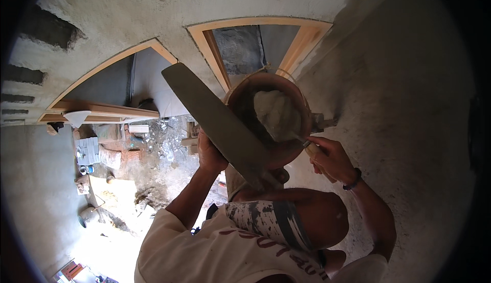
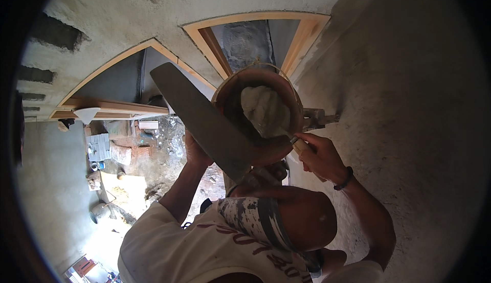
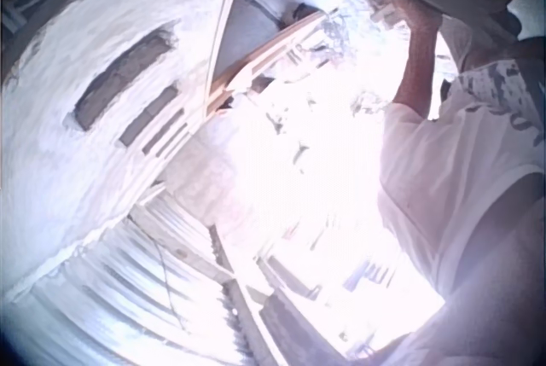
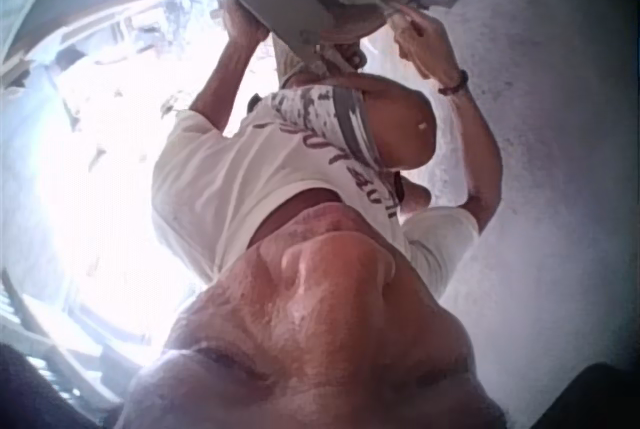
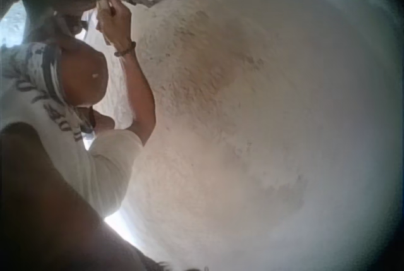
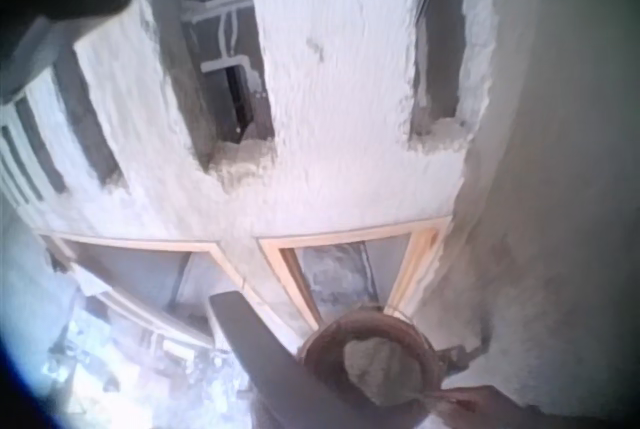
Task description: The person scoops plaster onto a hawk and then applies it to a concrete wall using a trowel, smoothing the surface with repeated strokes.
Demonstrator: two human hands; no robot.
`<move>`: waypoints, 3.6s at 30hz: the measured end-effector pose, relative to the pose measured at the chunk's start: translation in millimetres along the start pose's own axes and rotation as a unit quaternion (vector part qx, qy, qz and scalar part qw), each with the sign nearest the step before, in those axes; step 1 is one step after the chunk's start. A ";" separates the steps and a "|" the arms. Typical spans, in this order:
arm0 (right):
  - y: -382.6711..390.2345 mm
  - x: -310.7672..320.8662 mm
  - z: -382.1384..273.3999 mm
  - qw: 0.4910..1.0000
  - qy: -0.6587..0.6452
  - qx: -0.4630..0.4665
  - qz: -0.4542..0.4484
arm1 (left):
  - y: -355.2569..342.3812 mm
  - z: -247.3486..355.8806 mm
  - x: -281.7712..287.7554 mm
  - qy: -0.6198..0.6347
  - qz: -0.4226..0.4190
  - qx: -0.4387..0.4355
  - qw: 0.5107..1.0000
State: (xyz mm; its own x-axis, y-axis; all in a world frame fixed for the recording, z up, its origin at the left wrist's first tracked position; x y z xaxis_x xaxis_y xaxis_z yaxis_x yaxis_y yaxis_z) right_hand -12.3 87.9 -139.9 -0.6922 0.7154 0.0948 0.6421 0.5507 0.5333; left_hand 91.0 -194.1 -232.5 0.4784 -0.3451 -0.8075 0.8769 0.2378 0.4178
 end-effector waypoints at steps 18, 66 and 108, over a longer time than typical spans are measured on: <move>64.6 -38.6 -146.5 0.851 0.432 0.260 0.147 | -47.3 -66.0 -92.3 0.250 -0.228 0.101 0.936; 137.7 76.5 -55.2 0.870 0.304 0.241 0.304 | -39.7 -179.9 -80.2 0.112 -0.162 0.310 0.930; 500.6 90.3 26.3 0.195 0.827 0.080 0.521 | -141.4 -417.1 -138.5 -0.139 -0.075 0.284 0.946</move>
State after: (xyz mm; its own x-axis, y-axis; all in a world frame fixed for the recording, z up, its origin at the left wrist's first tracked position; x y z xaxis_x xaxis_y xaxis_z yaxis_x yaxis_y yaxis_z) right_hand 255.4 439.5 113.5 0.7677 -0.5691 0.2945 0.6284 0.5786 -0.5199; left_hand -119.2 198.8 -353.4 0.2720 -0.5799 -0.7680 0.7823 -0.3315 0.5274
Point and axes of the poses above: each hand's wrist, its own y-axis away from the middle knuckle, its own x-axis out of the back of the hand, z = x × y, the point moved 4 cm from there along -y, towards the middle knuckle, and after that the axes turned 6 degrees about x, right-handed, at the moved point
